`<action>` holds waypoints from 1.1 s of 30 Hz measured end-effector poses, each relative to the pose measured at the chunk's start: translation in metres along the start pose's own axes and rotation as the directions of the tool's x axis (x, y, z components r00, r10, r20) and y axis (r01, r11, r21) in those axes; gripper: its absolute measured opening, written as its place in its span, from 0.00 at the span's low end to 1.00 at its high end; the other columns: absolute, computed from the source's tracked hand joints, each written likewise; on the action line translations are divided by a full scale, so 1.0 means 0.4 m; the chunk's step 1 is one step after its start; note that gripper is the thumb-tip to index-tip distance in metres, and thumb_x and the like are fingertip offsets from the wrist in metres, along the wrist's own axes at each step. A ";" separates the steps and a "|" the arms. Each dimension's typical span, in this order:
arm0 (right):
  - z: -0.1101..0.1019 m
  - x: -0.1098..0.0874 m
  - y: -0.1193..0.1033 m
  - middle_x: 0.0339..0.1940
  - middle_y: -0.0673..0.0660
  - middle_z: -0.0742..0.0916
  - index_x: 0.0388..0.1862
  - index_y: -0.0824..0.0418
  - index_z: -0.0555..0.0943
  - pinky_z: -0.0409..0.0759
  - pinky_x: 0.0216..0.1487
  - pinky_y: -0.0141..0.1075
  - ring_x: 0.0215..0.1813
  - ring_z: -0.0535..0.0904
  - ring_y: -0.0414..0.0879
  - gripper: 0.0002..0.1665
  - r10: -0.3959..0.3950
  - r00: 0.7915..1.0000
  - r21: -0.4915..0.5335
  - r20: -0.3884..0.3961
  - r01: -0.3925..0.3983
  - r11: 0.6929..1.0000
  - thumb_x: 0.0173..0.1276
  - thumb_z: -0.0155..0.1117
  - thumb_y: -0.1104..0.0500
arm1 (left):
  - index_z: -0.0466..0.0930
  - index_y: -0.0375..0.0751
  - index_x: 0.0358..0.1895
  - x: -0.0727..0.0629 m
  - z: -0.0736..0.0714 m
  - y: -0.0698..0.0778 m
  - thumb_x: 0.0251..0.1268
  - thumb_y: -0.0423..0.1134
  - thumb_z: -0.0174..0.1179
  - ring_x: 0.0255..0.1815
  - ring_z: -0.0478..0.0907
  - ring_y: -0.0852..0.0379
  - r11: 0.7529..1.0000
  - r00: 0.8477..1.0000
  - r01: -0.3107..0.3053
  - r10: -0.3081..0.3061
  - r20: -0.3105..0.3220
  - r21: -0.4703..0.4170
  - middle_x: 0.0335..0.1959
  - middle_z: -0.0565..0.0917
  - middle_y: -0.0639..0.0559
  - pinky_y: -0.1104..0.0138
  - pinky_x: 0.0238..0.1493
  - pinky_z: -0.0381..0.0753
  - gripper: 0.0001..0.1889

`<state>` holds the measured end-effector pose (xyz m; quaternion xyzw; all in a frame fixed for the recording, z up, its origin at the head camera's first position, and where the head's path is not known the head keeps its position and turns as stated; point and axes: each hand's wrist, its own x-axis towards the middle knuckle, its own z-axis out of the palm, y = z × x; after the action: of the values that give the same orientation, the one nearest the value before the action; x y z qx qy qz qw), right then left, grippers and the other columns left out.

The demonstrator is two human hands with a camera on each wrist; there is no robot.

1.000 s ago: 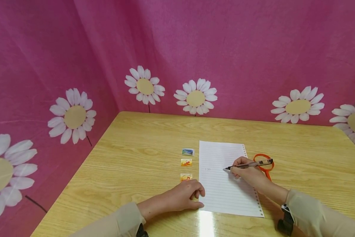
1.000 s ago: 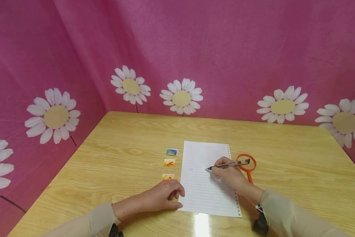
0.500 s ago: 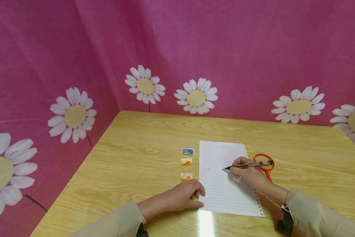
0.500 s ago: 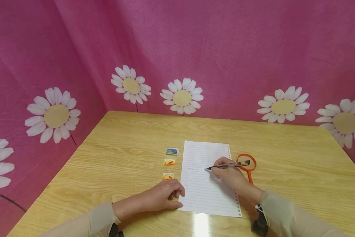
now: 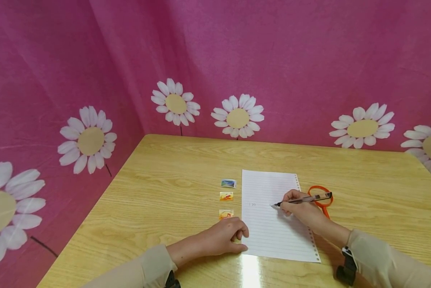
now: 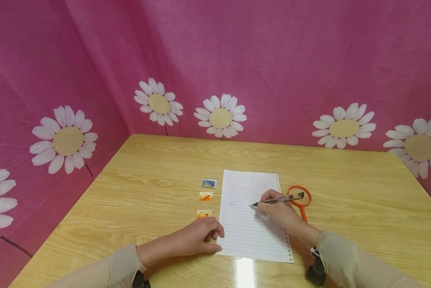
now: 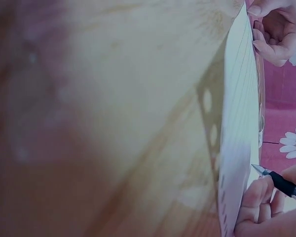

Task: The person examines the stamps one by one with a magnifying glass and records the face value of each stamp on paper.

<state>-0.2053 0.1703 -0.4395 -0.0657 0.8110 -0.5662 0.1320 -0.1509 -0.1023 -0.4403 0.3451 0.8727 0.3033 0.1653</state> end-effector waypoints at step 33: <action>-0.001 0.008 0.013 0.24 0.45 0.80 0.37 0.68 0.72 0.76 0.34 0.29 0.29 0.76 0.35 0.09 -0.020 1.000 0.012 0.000 0.020 1.000 0.64 0.62 0.64 | 0.78 0.41 0.44 0.001 0.000 0.003 0.63 0.38 0.66 0.30 0.62 0.71 1.000 1.000 0.018 -0.018 0.000 -0.004 0.33 0.73 0.57 0.80 0.35 0.67 0.10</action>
<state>-0.2084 0.1718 -0.4447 -0.0728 0.8070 -0.5722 0.1267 -0.1508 -0.1014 -0.4396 0.3368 0.8751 0.3037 0.1687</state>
